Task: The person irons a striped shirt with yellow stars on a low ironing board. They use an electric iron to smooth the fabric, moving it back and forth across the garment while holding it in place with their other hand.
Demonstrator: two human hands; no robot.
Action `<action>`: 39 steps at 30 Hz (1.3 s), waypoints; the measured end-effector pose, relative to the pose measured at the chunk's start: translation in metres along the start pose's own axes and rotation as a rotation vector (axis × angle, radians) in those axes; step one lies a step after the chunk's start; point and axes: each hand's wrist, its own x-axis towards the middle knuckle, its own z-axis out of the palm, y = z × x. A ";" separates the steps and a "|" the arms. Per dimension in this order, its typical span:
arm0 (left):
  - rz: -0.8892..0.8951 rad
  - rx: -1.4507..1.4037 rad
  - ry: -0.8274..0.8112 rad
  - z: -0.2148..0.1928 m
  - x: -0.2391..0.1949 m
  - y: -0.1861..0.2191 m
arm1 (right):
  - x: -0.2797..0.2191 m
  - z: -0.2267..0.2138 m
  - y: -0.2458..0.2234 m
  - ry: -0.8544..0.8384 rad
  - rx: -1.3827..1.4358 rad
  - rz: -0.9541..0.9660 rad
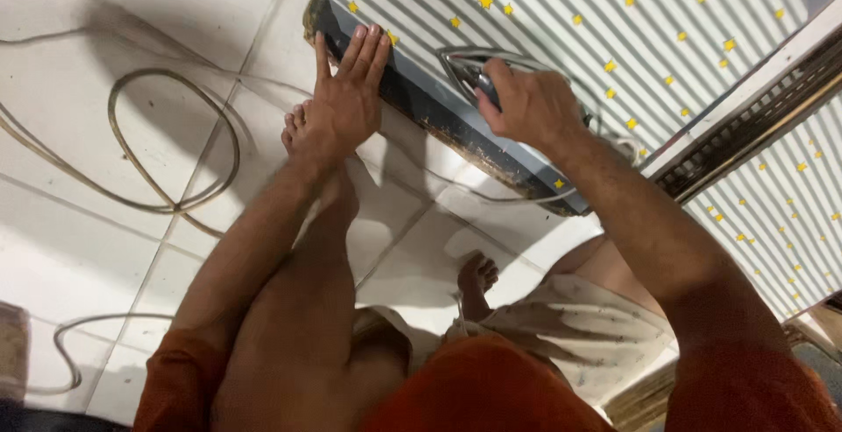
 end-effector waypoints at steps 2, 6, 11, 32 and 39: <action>-0.028 0.032 -0.058 -0.008 0.006 0.000 | 0.002 0.003 0.004 0.045 0.077 -0.029; -0.084 -0.058 -0.013 -0.005 0.000 0.008 | 0.001 -0.004 0.000 0.060 -0.021 -0.021; 0.084 0.056 -0.159 0.017 0.006 0.011 | 0.001 0.003 0.001 -0.006 -0.026 0.031; 0.221 -0.081 -0.052 0.033 0.009 0.002 | -0.094 0.019 0.035 -0.069 0.028 0.126; 0.335 0.059 0.012 -0.039 0.026 0.000 | -0.088 0.012 0.032 -0.207 0.112 0.182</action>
